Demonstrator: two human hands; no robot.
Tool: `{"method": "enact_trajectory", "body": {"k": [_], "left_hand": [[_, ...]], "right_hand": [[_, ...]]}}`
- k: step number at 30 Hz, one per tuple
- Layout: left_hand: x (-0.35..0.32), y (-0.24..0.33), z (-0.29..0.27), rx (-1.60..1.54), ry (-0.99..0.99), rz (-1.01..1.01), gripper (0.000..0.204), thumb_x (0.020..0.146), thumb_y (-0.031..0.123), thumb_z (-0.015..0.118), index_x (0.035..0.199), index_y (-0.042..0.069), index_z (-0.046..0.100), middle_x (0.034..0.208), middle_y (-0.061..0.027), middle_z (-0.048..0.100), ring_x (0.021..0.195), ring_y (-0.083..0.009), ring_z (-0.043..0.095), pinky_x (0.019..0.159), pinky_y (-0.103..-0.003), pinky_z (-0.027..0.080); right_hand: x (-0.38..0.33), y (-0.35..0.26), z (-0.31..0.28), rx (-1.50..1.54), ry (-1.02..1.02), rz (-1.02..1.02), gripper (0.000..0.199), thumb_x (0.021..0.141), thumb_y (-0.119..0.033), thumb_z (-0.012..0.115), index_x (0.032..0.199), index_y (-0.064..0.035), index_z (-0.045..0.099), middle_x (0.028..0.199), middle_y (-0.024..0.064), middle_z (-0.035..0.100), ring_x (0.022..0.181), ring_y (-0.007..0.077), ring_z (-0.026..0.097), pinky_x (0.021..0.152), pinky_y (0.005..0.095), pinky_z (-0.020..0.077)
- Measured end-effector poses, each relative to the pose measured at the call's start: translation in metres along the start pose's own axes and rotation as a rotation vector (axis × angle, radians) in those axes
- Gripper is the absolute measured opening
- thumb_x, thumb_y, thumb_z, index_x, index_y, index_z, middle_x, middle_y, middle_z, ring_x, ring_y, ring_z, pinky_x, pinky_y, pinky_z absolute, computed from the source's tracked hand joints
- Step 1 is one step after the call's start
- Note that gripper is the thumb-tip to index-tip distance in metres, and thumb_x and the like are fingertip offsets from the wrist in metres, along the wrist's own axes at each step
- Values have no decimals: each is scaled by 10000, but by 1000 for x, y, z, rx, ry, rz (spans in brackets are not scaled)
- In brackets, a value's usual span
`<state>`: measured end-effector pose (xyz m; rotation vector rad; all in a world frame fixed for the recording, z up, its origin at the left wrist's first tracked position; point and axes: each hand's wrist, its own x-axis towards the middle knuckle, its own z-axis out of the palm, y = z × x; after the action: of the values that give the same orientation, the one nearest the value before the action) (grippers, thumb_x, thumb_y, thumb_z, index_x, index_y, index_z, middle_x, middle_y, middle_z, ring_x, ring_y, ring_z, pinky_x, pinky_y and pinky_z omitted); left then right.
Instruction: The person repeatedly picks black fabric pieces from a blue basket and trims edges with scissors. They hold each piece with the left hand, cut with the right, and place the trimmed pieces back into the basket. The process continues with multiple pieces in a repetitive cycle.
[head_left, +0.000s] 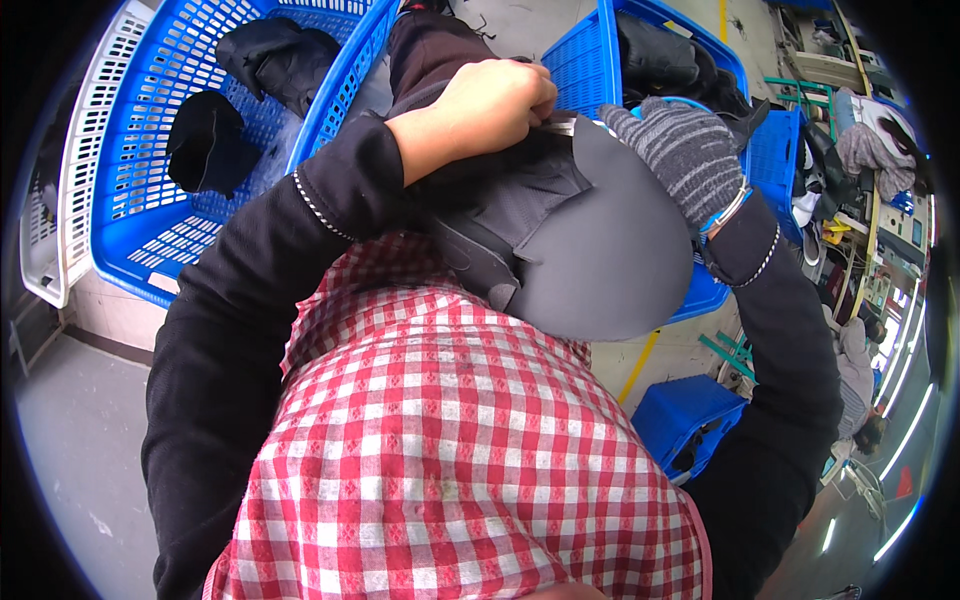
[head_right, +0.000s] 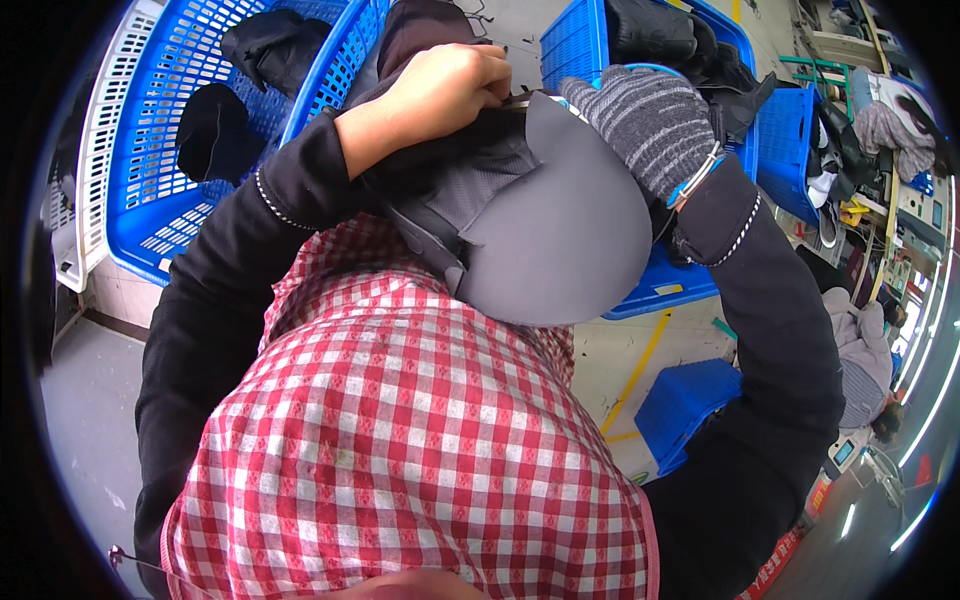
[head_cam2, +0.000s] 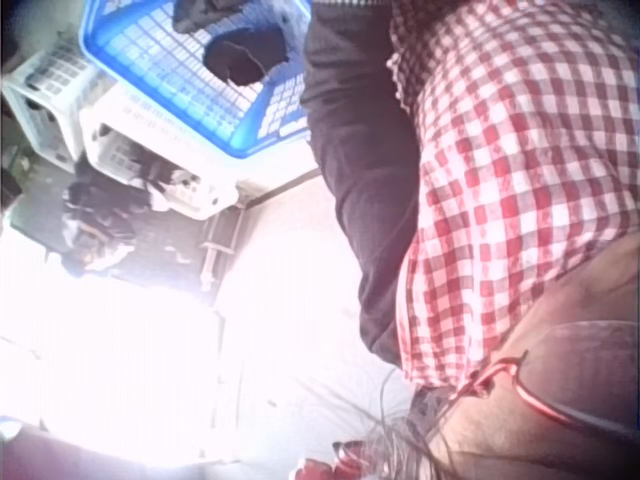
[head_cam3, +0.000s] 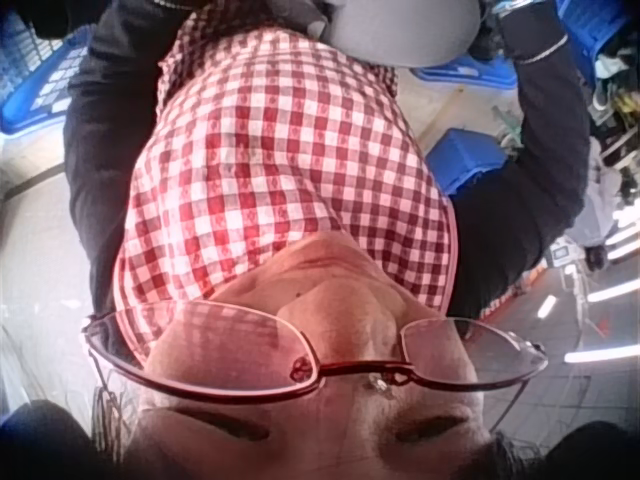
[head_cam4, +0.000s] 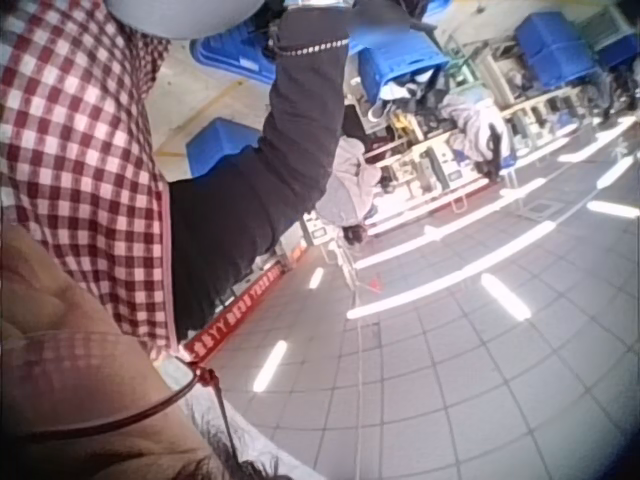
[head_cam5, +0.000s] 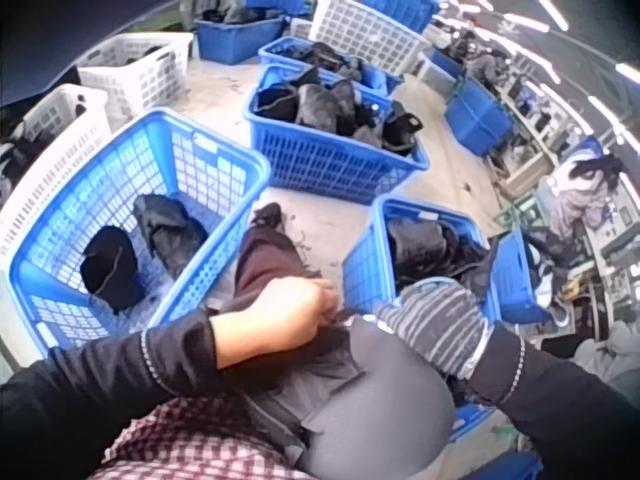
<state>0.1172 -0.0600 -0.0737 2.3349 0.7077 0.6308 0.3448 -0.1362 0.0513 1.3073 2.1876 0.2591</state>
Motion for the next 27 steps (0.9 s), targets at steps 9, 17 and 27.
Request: {"method": "enact_trajectory", "body": {"k": [9, 17, 27], "left_hand": [[1, -9, -3, -130, 19, -94, 140, 793, 86, 779, 923, 57, 736, 946, -95, 724, 919, -318, 710, 806, -390, 561], [12, -31, -14, -694, 198, -298, 284, 886, 244, 822, 997, -2, 735, 819, -98, 737, 695, -152, 701, 664, -307, 568], [-47, -35, -100, -464, 417, -195, 461, 820, 144, 868, 1209, -5, 672, 1147, -91, 734, 1044, -132, 673, 904, -292, 540]], "right_hand": [[5, -11, -7, 1, -85, -1, 472, 889, -311, 716, 1330, -149, 680, 991, 127, 721, 893, 308, 727, 747, 415, 578], [0, -11, 12, 137, -20, 9, 470, 896, -312, 711, 1333, -144, 677, 1000, 127, 728, 894, 307, 731, 744, 412, 581], [-64, -28, 71, 1193, 576, 497, 414, 907, -258, 814, 1248, -84, 658, 985, 79, 734, 843, 228, 730, 748, 333, 584]]}}
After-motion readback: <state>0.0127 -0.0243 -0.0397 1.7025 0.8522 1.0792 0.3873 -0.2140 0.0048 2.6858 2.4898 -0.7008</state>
